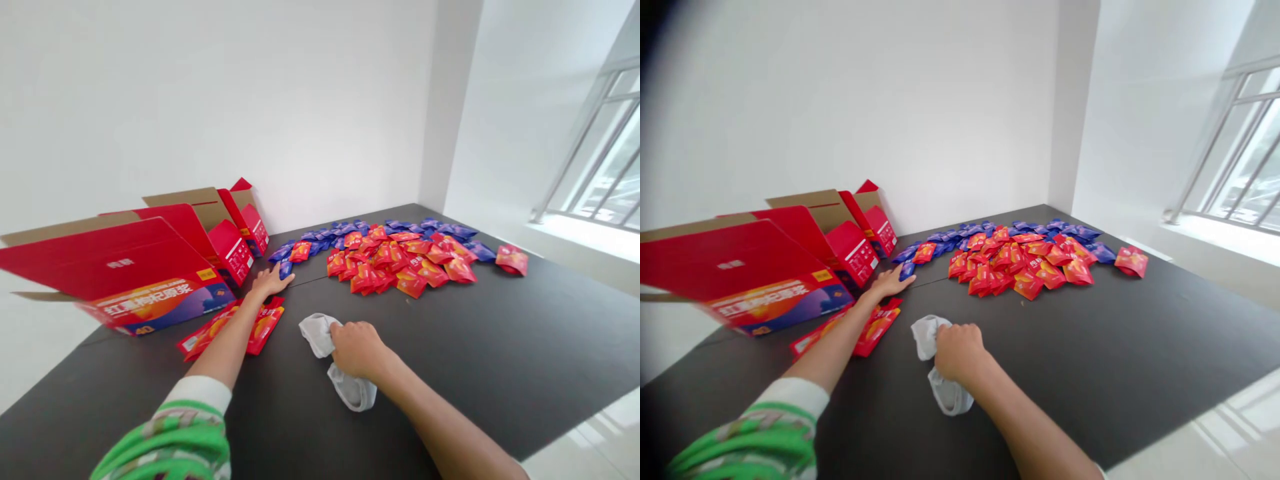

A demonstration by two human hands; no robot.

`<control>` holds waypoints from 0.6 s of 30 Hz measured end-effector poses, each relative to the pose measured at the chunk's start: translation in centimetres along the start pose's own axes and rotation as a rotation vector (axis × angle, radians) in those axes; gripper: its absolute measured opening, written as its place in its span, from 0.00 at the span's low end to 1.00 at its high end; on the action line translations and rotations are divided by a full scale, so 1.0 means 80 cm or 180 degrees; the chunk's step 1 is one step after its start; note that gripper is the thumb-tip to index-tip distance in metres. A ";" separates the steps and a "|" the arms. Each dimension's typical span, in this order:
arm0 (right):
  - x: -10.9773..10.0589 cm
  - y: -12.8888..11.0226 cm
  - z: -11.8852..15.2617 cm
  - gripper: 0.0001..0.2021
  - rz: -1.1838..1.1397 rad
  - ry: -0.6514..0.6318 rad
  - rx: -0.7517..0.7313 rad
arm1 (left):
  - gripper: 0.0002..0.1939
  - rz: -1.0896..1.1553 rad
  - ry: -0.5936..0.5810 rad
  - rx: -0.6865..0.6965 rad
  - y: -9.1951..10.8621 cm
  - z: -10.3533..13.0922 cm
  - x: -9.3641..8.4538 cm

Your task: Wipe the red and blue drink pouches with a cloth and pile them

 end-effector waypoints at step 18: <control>-0.005 0.015 0.001 0.17 -0.0183 -0.0068 0.0077 | 0.38 0.0545 0.0490 -0.0018 -0.008 0.102 -0.073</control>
Point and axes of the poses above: each hand's wrist, its own z-axis away from the middle knuckle, its own x-axis out of the palm, y = z × x, the point moved 6 cm from there along -z, towards the middle knuckle, and after that the axes turned 7 degrees about -x, right-handed, at the moved point
